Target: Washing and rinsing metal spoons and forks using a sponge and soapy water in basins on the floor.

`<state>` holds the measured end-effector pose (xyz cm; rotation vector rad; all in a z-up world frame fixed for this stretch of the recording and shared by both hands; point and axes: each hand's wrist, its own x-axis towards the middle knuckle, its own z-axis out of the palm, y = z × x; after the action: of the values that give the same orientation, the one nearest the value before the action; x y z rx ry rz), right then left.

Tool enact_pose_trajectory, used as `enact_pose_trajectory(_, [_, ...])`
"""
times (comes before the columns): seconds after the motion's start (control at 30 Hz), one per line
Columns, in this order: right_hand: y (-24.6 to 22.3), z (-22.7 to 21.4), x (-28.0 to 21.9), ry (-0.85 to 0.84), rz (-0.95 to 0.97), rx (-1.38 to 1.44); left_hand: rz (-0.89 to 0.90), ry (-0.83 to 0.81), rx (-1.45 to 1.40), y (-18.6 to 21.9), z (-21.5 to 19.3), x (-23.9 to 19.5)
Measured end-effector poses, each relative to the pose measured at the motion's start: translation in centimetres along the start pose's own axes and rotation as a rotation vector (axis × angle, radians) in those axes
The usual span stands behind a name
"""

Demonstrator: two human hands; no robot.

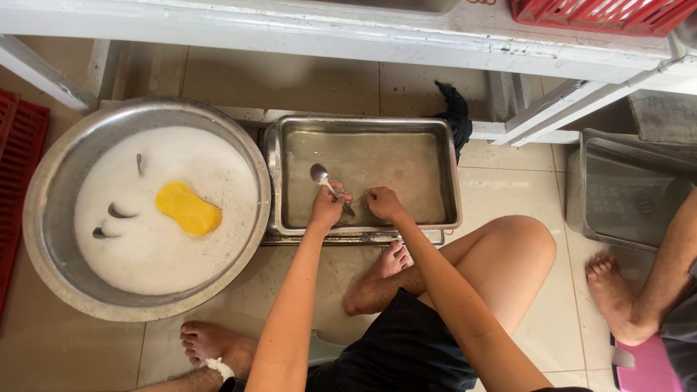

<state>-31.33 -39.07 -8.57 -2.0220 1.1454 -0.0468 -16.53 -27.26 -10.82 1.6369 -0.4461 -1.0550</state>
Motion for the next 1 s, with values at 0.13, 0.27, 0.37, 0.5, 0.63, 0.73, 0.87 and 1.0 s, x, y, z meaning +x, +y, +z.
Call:
enact_pose_trajectory(0.13, [-9.0,-4.1,-3.3,-0.186,0.059,0.642,-0.098,-0.008,-0.02,1.6,0.4,0.5])
enact_pose_trajectory(0.27, [-6.4,-4.6,-1.1,-0.038,0.091,0.719,-0.299,-0.031,-0.234,1.6,1.5,0.4])
enact_pose_trajectory(0.37, [-1.4,-1.8,0.8,0.071,0.115,0.233,-0.394,-0.05,-0.291,2.5,2.1,-0.5])
enact_pose_trajectory(0.5, [-2.4,-1.1,0.2,-0.05,0.087,0.163,-0.481,-0.031,-0.24,0.4,2.6,0.4])
enact_pose_trajectory(0.63, [-8.2,-4.4,-2.2,-0.006,0.035,0.638,-0.425,-0.031,-0.239,-0.3,2.5,0.5])
enact_pose_trajectory(0.73, [-2.3,-2.5,0.6,0.085,0.054,0.436,-0.36,-0.056,-0.276,1.3,2.4,-0.6])
enact_pose_trajectory(0.87, [1.9,0.6,2.4,-0.05,0.143,0.247,-0.277,-0.119,-0.324,0.7,2.4,-0.5])
enact_pose_trajectory(1.0, [-8.5,-3.9,-1.7,0.01,0.023,0.64,-0.305,-0.131,-0.303,-0.7,2.3,0.4])
